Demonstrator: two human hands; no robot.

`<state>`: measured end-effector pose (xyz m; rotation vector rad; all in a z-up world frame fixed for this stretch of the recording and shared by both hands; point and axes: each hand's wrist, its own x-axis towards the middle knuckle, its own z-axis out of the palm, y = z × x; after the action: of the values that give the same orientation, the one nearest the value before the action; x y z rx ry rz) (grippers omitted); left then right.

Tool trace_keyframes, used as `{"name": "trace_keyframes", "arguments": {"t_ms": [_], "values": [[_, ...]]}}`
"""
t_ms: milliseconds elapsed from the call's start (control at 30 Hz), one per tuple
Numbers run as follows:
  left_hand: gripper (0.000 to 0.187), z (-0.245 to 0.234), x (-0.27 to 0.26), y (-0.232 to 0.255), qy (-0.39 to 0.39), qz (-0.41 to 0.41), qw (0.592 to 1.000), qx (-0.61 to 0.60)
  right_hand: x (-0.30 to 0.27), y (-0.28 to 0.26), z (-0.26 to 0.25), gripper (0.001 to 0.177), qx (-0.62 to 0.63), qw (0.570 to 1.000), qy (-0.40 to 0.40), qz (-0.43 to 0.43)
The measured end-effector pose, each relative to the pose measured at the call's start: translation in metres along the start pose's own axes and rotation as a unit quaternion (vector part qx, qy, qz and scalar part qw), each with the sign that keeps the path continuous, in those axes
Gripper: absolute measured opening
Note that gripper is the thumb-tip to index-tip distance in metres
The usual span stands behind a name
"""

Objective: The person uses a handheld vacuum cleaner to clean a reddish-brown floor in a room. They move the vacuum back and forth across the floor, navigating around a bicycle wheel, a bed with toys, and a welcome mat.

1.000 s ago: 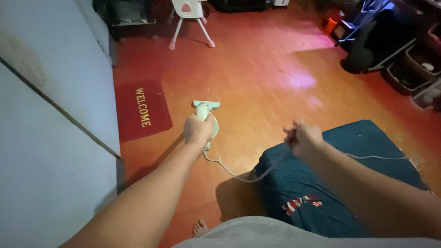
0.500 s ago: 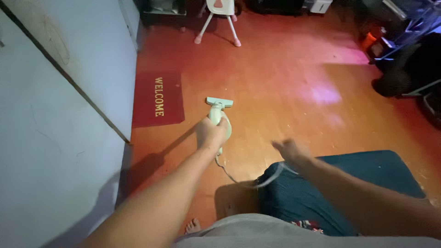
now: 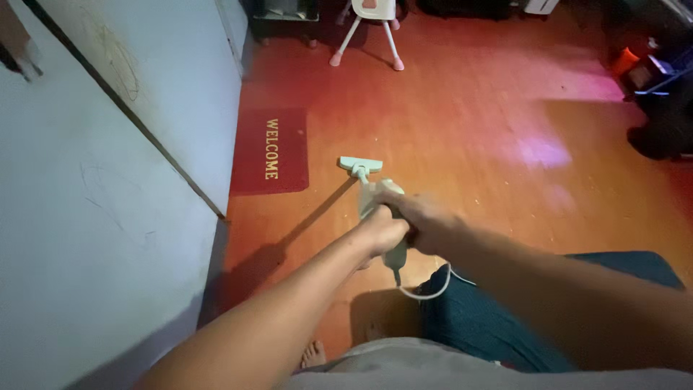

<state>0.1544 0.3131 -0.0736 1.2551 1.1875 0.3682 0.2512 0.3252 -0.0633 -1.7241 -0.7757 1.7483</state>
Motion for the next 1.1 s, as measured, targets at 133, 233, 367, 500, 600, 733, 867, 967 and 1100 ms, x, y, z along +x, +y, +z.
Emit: {"name": "trace_keyframes", "arguments": {"t_ms": [133,233,367,500,600,733,867,967,1100], "values": [[0.059,-0.004,-0.009,-0.001,-0.042,-0.017,0.99,0.134,-0.028,0.009,-0.002,0.043,0.038,0.999,0.017,0.025],[0.06,-0.011,-0.004,0.001,-0.044,0.024,0.969,0.243,-0.024,0.017,-0.002,0.043,0.083,0.997,-0.008,-0.008],[0.059,-0.028,0.012,0.006,-0.048,0.072,0.932,0.352,0.003,0.013,-0.004,0.038,-0.037,0.996,0.081,0.006],[0.046,-0.029,0.011,0.014,-0.019,0.102,0.932,0.348,0.016,0.005,-0.015,0.029,-0.007,0.997,0.062,-0.047],[0.033,-0.025,-0.001,0.006,-0.009,0.13,0.979,0.158,0.009,0.002,-0.02,0.025,-0.083,0.99,0.102,-0.046],[0.023,-0.016,-0.01,-0.014,-0.066,0.098,0.99,-0.072,-0.009,0.011,-0.017,0.029,-0.161,0.976,0.124,-0.078],[0.024,-0.015,-0.017,-0.032,-0.095,0.081,0.95,-0.285,-0.033,0.02,-0.025,0.028,-0.158,0.972,0.139,-0.101],[0.03,-0.023,-0.019,-0.037,-0.09,0.072,0.948,-0.298,-0.048,0.027,-0.028,0.028,-0.08,0.979,0.152,-0.108],[0.032,-0.026,-0.02,-0.032,-0.039,0.045,0.972,-0.227,-0.063,0.027,-0.028,0.028,-0.072,0.984,0.126,-0.1]]}}
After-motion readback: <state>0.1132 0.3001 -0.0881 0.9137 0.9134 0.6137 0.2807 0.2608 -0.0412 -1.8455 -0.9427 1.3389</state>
